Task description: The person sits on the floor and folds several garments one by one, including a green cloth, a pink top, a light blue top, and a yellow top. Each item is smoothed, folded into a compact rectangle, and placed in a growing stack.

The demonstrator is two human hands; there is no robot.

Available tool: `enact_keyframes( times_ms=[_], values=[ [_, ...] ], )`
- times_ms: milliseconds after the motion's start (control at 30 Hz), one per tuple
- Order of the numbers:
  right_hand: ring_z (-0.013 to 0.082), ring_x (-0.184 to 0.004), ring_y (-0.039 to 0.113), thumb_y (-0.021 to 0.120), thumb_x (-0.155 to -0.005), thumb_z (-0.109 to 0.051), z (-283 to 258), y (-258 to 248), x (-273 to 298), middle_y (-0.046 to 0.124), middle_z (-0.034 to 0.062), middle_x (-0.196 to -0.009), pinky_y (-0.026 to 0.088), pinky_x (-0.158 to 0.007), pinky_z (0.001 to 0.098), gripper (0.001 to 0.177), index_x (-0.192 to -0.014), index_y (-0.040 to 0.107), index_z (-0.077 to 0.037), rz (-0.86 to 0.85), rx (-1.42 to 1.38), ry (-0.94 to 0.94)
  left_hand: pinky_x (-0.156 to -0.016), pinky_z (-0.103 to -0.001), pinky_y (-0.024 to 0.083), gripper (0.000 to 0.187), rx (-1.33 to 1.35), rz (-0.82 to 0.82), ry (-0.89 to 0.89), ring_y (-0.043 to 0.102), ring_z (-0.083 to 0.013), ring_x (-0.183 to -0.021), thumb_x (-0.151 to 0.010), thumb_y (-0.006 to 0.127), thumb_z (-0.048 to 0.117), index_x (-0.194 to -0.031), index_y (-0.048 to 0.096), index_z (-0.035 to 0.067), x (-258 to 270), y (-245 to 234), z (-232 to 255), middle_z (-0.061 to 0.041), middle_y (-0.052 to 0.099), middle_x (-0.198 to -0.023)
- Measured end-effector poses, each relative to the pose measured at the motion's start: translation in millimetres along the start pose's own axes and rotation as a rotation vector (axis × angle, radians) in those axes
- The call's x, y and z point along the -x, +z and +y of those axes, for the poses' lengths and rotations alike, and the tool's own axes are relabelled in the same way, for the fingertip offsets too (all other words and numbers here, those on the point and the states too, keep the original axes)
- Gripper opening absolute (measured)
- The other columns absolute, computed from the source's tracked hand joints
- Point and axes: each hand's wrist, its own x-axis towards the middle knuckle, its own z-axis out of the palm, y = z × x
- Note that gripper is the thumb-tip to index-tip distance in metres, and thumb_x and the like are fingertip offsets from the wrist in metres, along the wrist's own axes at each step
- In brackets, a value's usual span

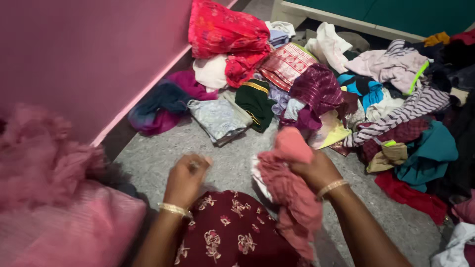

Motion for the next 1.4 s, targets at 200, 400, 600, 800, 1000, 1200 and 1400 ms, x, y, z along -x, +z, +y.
enact_keyframes(
  times_ms=[200, 400, 600, 800, 1000, 1200, 1400],
  values=[
    [0.0300, -0.083, 0.074, 0.085, -0.067, -0.033, -141, 32, -58, 0.076, 0.0208, -0.092, 0.056, -0.075, 0.0418, 0.058, -0.112, 0.070, -0.001, -0.112, 0.286, -0.513, -0.070, -0.051, 0.050, 0.033, -0.421, -0.566, 0.684, 0.067, -0.0373, -0.080, -0.087, 0.073, 0.041, -0.084, 0.075, 0.008, 120, 32, 97, -0.019, 0.071, -0.087],
    [0.0329, -0.104, 0.073, 0.077, -0.072, -0.021, -209, 117, -67, 0.073, 0.0194, -0.115, 0.056, -0.089, 0.0428, 0.064, -0.132, 0.065, -0.006, -0.165, 0.209, -0.996, -0.077, -0.056, 0.045, 0.036, -0.595, -0.841, 0.585, 0.064, -0.0386, -0.089, -0.086, 0.072, 0.045, -0.095, 0.070, 0.010, 92, 61, 85, -0.019, 0.067, -0.097],
    [0.0395, -0.136, 0.054, 0.060, -0.100, -0.025, -152, 235, -59, 0.049, 0.0160, -0.155, 0.047, -0.111, 0.0542, 0.053, -0.151, 0.048, -0.022, -0.295, 0.842, -1.522, -0.083, -0.062, 0.040, 0.043, -0.615, -0.925, 0.469, 0.060, -0.0398, -0.098, -0.084, 0.072, 0.048, -0.106, 0.065, 0.012, 66, 105, 71, -0.020, 0.064, -0.107],
    [0.0429, -0.155, 0.013, 0.082, -0.067, -0.054, -111, 261, -61, 0.002, -0.0002, -0.173, 0.036, -0.110, 0.0639, 0.105, -0.156, 0.028, -0.043, -0.897, 1.065, -0.904, -0.090, -0.067, 0.035, 0.053, -0.598, -0.985, 0.378, 0.057, -0.0410, -0.108, -0.083, 0.071, 0.052, -0.118, 0.060, 0.014, 44, 139, 64, -0.020, 0.061, -0.117],
    [0.0404, -0.153, 0.024, 0.078, -0.072, -0.052, -106, 248, -75, 0.019, 0.0132, -0.169, 0.030, -0.116, 0.0619, 0.095, -0.156, 0.040, -0.028, -0.865, 0.735, -0.883, -0.096, -0.072, 0.029, 0.064, -0.593, -1.041, 0.334, 0.054, -0.0422, -0.117, -0.081, 0.070, 0.056, -0.129, 0.055, 0.016, 14, 174, 55, -0.021, 0.058, -0.127],
    [0.0374, -0.149, 0.037, 0.073, -0.080, -0.036, -77, 164, -177, 0.049, 0.0140, -0.153, 0.030, -0.119, 0.0590, 0.066, -0.141, 0.058, -0.014, 0.074, 0.842, -1.048, -0.103, -0.077, 0.024, 0.077, -0.582, -1.135, 0.366, 0.051, -0.0435, -0.126, -0.080, 0.070, 0.060, -0.141, 0.050, 0.018, 10, 224, 63, -0.021, 0.055, -0.137],
    [0.0612, -0.140, 0.031, 0.081, -0.054, -0.021, 7, -15, -216, 0.047, 0.0229, -0.152, 0.009, -0.098, 0.0932, 0.103, -0.149, 0.044, -0.036, 0.502, 0.947, -0.206, -0.109, -0.082, 0.019, 0.089, -0.578, -1.182, 0.368, 0.047, -0.0447, -0.136, -0.078, 0.069, 0.064, -0.152, 0.045, 0.020, 21, 248, 86, -0.022, 0.052, -0.148]
  ],
)
